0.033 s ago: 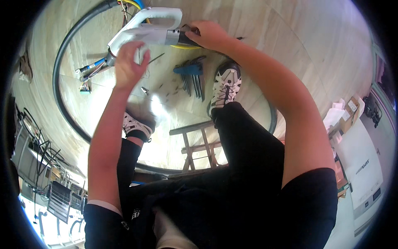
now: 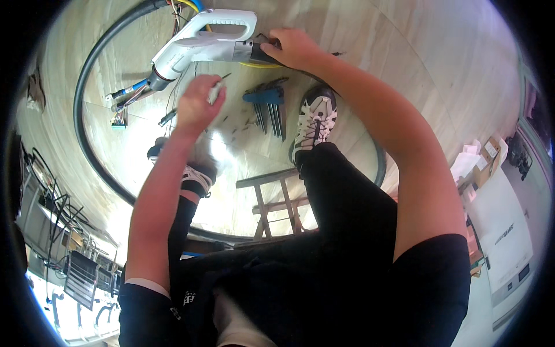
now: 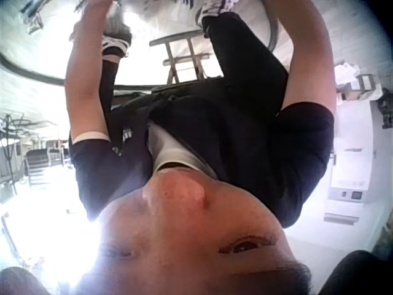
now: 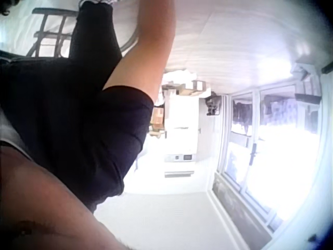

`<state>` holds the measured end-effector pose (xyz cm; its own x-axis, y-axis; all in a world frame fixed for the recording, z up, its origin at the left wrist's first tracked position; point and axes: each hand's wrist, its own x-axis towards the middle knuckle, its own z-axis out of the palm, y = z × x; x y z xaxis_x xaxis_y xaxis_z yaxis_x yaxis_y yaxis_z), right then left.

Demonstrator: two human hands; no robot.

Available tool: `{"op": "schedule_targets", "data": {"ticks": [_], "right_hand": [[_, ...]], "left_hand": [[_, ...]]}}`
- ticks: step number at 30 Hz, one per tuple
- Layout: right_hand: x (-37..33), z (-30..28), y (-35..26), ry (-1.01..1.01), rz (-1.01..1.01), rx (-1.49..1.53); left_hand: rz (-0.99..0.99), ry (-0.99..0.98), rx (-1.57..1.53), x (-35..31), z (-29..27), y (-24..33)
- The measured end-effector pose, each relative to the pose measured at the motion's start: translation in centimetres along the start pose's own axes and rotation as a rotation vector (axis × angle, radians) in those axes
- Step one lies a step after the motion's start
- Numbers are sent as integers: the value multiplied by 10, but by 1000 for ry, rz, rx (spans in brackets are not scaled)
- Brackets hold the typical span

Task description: The person disassembles an electric vehicle charging handle by hand and using a screwdriver to remove internal components.

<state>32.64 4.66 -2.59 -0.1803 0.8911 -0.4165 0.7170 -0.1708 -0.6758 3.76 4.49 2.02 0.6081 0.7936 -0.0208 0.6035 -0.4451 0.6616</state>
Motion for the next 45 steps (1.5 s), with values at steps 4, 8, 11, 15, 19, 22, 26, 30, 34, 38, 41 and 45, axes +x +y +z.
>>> {"op": "schedule_targets", "data": {"ticks": [4, 8, 11, 15, 19, 22, 26, 30, 34, 38, 41, 45], "right_hand": [[1, 0, -3, 57, -76, 25], [0, 3, -3, 26, -54, 58], [-1, -3, -5, -14, -40, -8], [-11, -9, -8, -33, 4, 20], [-43, -41, -35, -145, -43, -77], [-78, -55, -63, -320, -18, 65], [-92, -43, -101, -521, 205, 517], [-93, -10, -111, -535, 290, 870], [-97, 3, -108, -579, 398, 1297], [-97, -2, -110, -587, 436, 1422], [-98, -3, -111, -607, 482, 1471], [-99, -2, -109, -610, 481, 1449]], "left_hand": [[-310, -218, 380, -22, 33, -12], [-292, -328, 648, -30, 33, -57], [-100, -371, 712, -31, 27, -68], [28, -443, 624, -33, 9, -50], [105, -422, 372, -15, -33, 7], [-211, -335, 63, 5, -49, 61], [-850, -322, -696, 30, -43, 94], [-917, -259, -673, 42, -28, 107], [-944, -235, -666, 54, -19, 99], [-963, -175, -661, 56, -15, 91], [-962, -183, -629, 59, -11, 85], [-1004, -191, -682, 72, -8, 81]]}}
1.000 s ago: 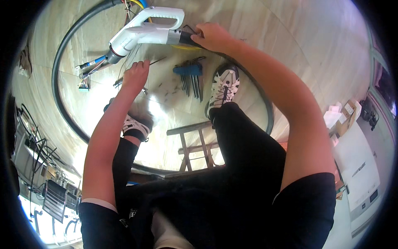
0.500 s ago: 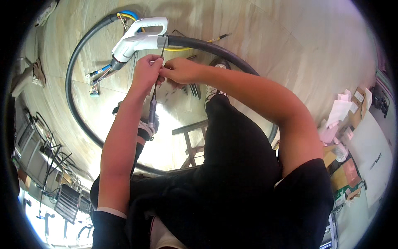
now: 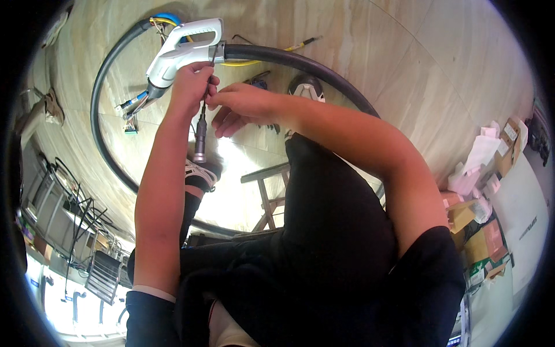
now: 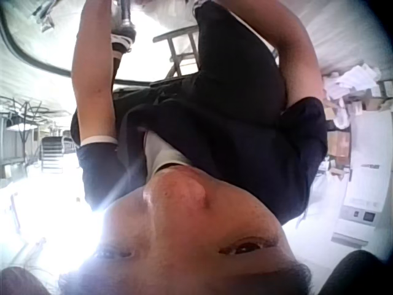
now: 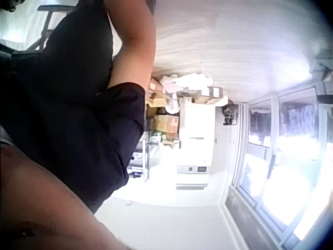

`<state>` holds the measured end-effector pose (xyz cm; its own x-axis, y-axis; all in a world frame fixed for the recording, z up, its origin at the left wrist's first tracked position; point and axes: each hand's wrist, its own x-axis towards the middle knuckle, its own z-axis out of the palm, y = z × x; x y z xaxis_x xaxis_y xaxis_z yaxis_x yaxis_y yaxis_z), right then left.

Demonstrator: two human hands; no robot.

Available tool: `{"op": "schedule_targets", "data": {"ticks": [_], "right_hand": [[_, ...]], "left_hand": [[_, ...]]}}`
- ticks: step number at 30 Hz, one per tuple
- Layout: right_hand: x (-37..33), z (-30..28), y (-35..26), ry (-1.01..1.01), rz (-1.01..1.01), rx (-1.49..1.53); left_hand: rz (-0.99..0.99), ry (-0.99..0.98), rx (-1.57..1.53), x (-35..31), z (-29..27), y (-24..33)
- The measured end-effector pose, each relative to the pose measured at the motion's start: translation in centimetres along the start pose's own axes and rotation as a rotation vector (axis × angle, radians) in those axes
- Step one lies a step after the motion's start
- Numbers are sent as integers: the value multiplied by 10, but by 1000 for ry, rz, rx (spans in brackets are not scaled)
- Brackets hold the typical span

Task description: The person disassembles an electric vehicle charging handle by hand and using a screwdriver to remove internal components.

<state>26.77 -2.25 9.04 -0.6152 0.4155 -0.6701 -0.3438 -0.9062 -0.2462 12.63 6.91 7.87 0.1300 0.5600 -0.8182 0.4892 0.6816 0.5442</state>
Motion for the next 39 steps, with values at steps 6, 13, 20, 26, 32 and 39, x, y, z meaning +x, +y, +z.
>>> {"op": "schedule_targets", "data": {"ticks": [6, 13, 20, 26, 32, 39], "right_hand": [[27, -60, -7, 512, -427, -963], [57, -107, -15, 792, -655, -1616], [82, -126, -20, 602, -502, -1592], [85, -128, -8, 623, -588, -1514], [77, -118, -6, 688, -578, -1483], [75, -107, -11, 827, -778, -1513]], "left_hand": [[-194, -96, -289, 31, -9, 10], [-202, -158, -266, 45, -10, 10], [-94, 118, -78, 23, 25, 19], [-107, -47, -232, 33, -1, 5], [-196, -206, -256, 23, -20, 29], [-80, -182, -30, -12, -31, -6]]}}
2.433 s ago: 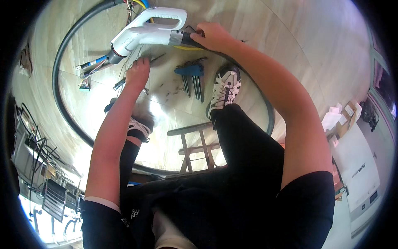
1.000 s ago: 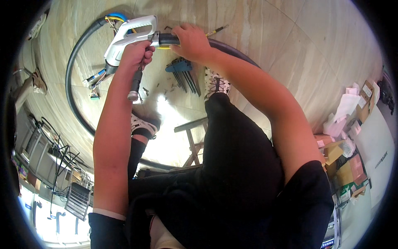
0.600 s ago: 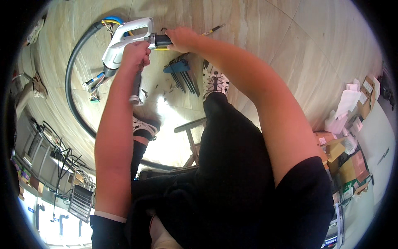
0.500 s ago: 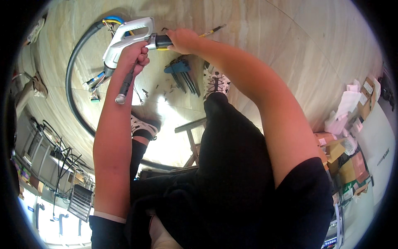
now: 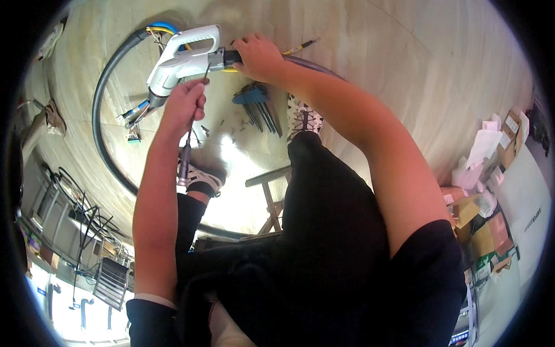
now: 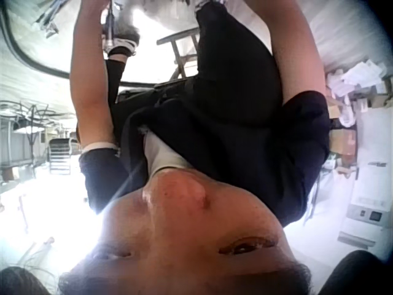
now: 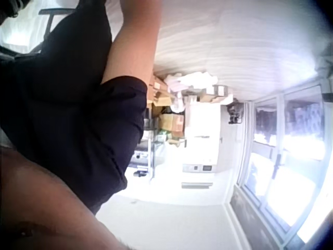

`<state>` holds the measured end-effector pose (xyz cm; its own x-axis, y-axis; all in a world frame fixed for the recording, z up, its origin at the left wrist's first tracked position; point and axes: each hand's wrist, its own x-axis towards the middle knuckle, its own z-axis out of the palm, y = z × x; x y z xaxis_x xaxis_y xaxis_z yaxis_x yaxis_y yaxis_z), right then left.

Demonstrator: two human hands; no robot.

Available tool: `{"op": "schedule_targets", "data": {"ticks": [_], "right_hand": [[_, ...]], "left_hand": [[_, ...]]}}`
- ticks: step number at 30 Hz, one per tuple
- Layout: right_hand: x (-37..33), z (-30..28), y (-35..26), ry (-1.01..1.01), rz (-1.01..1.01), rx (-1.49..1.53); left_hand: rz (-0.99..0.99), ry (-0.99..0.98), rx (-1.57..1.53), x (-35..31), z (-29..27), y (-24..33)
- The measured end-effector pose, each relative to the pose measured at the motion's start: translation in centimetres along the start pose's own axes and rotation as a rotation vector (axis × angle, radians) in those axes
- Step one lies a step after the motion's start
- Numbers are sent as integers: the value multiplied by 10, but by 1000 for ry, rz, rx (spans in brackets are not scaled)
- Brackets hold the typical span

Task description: The person disassembles an electric vehicle charging handle by hand and using a screwdriver to remove internal components.

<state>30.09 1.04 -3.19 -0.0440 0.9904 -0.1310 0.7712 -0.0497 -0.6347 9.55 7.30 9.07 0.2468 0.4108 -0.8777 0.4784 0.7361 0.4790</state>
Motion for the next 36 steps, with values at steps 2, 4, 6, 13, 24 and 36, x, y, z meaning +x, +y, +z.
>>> {"op": "schedule_targets", "data": {"ticks": [2, 4, 6, 13, 24, 36], "right_hand": [[8, -4, -15, 45, -57, 65], [18, -3, -23, -29, 13, 107], [24, 1, -30, -80, 71, 161], [15, 10, -43, 119, 5, -13], [25, 14, -44, 0, 133, 105], [23, 7, -39, -76, 136, 183]], "left_hand": [[-20, -34, -108, -5, -15, -26], [-12, -58, -178, -10, -20, -42], [-31, -20, -116, -17, -19, -51], [-87, 28, -256, -18, -2, -72], [-49, 123, -347, 2, 14, -106], [537, 212, 596, 22, -106, -128]]}}
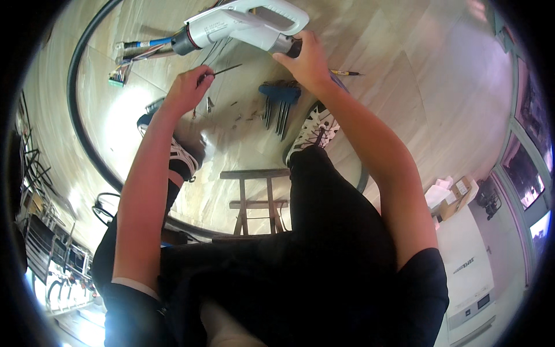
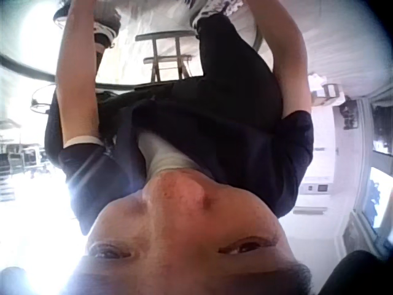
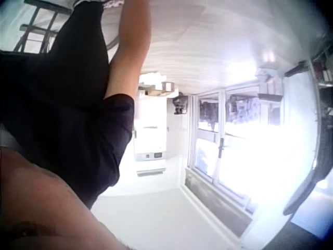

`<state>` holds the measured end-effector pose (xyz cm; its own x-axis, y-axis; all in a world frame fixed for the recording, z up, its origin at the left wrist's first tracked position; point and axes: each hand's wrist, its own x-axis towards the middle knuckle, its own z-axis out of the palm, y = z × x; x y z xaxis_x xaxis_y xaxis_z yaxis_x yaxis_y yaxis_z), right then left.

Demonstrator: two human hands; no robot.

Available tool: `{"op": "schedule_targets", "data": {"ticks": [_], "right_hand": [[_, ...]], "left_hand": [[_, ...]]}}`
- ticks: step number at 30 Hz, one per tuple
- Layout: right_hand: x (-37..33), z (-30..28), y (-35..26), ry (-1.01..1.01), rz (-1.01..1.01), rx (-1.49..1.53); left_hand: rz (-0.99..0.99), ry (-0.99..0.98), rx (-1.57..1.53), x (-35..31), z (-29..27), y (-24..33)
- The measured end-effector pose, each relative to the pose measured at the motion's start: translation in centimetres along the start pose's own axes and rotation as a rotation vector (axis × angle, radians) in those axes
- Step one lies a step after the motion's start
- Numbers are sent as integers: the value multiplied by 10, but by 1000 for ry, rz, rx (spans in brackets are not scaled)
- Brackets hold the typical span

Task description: The person disassembles an electric vehicle charging handle by hand and using a screwdriver to remove internal components.

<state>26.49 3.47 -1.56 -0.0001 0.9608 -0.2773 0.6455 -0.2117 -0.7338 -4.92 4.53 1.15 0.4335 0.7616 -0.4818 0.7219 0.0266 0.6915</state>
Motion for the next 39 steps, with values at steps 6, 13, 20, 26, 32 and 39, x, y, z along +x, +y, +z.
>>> {"op": "schedule_targets", "data": {"ticks": [6, 13, 20, 26, 32, 39], "right_hand": [[19, -7, 16, -133, 41, 319], [37, -25, 13, -139, 189, 68], [28, -15, 10, -30, 282, 219], [14, -17, 8, -34, 244, 372], [13, -20, 13, -66, 216, 265], [10, -16, 12, -56, 222, 344]], "left_hand": [[-24, 157, 153, 16, 22, -22], [-56, 463, 155, 15, 41, 5], [-459, 259, -1417, 50, 110, 88], [-538, 487, -1444, 88, 139, 108], [-746, 658, -1241, 99, 146, 124], [-571, 572, -1478, 99, 139, 117]]}}
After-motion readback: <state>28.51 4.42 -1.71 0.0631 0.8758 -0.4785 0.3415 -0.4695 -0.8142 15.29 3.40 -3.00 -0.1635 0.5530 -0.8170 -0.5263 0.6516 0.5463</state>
